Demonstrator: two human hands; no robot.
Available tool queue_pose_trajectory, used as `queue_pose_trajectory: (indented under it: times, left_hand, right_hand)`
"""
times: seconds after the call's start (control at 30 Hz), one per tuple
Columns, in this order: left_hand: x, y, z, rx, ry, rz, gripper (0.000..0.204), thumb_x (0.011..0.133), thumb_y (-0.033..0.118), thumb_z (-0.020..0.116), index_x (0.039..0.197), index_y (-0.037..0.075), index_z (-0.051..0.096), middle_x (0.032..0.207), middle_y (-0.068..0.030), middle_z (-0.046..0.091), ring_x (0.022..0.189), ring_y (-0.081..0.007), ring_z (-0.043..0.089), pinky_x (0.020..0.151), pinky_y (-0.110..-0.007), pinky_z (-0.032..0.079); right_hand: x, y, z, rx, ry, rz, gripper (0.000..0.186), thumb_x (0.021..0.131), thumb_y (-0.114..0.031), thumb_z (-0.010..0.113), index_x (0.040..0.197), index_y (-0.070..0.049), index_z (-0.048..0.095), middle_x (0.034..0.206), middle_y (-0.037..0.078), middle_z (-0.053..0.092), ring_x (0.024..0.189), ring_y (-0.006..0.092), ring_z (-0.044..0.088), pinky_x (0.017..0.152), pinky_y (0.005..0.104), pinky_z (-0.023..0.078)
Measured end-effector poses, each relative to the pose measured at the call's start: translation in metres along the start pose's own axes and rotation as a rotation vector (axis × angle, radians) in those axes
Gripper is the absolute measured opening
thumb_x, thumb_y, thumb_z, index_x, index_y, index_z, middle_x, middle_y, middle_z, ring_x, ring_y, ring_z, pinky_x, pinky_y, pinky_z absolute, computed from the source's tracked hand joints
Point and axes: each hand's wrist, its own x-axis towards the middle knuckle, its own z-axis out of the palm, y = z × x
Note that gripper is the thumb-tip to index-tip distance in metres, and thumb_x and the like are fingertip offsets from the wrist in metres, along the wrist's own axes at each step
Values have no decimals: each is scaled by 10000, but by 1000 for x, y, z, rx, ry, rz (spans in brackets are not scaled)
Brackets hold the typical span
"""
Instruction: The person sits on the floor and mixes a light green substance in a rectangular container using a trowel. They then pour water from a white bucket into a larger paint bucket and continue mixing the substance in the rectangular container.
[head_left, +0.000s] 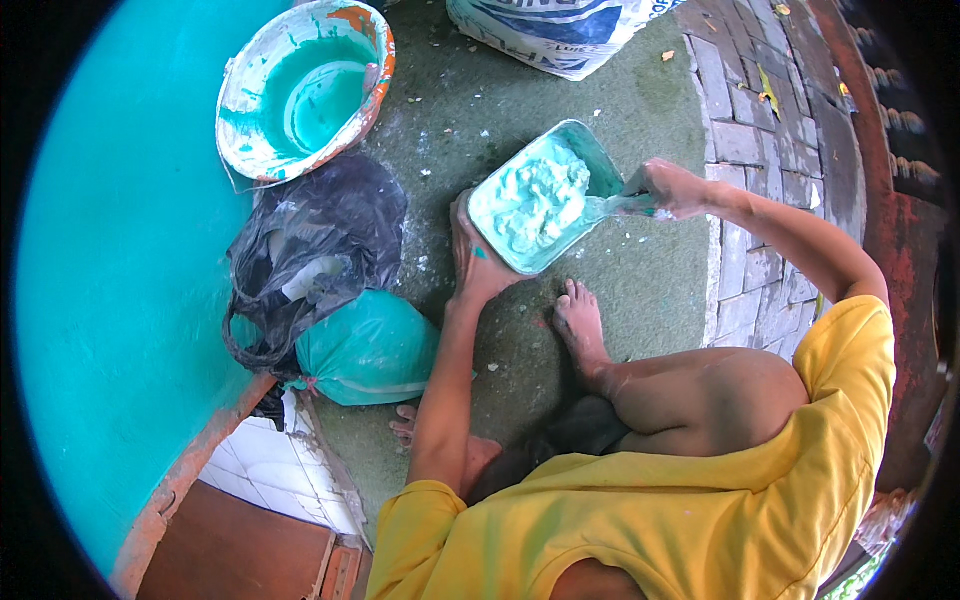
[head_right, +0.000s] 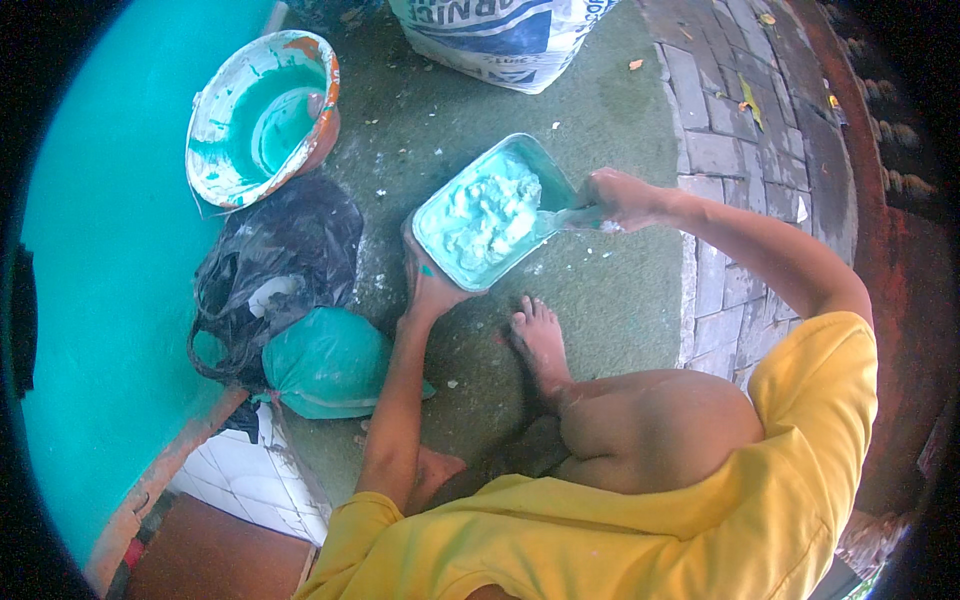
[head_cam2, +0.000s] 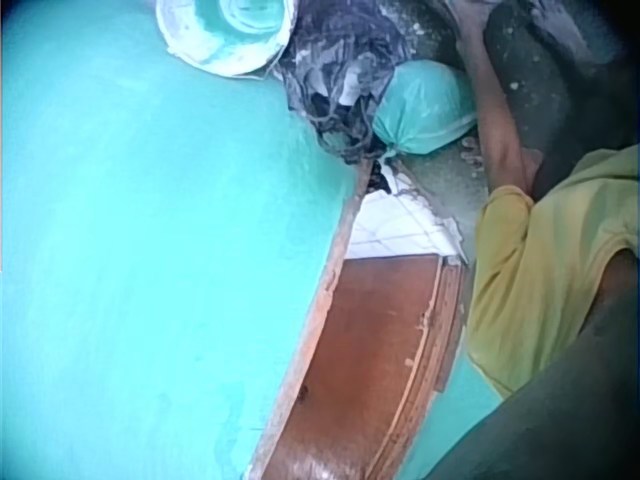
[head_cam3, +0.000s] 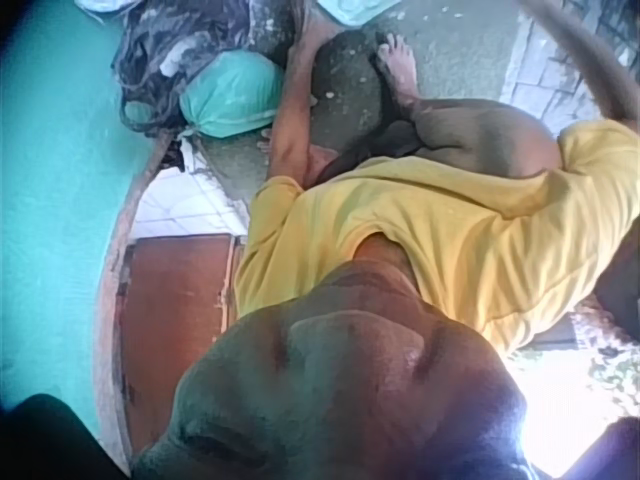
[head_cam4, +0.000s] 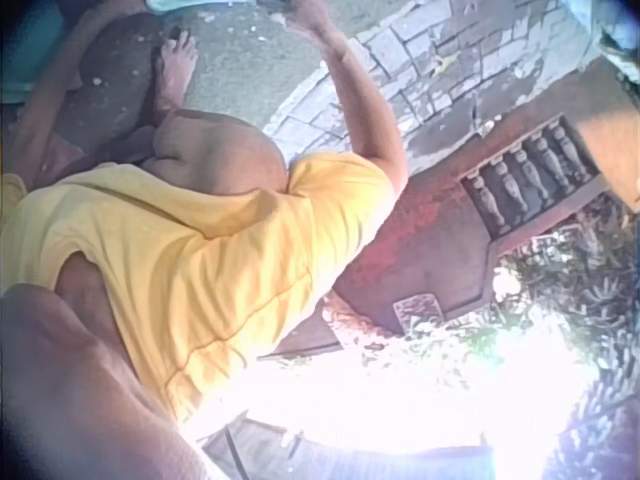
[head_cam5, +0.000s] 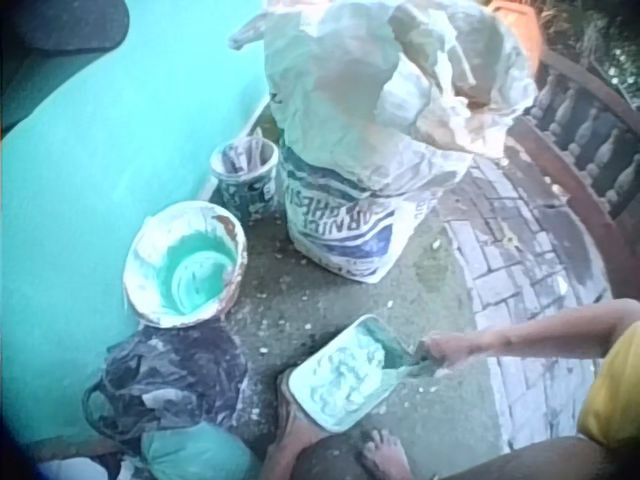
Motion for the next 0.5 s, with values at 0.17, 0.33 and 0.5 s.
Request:
queue_pose_trajectory:
  times: [0.17,0.33,0.5]
  left_hand:
    - [-2,-3,1,60,-26,-15,1289,389,343,915,1363,4,141,1318,-236,315,1218,-411,353,1023,-515,311]
    - [1,3,-2,54,-14,-14,1267,414,372,904,1356,-14,151,1316,-236,324,1220,-409,358,1019,-513,314]
    - [-3,2,-4,67,-2,-25,1225,442,375,897,1349,-16,172,1299,-231,342,1201,-403,377,1001,-506,329]
  right_hand:
    - [7,-1,18,46,22,-105,305,833,-303,651,895,-7,683,632,179,569,524,230,430,544,386,405]
    - [23,-27,26,50,-44,-88,398,887,-369,591,833,20,652,618,151,563,543,247,484,572,398,418]
    - [17,-43,32,429,-87,200,424,906,-388,592,794,16,652,555,40,510,472,128,443,448,325,371]
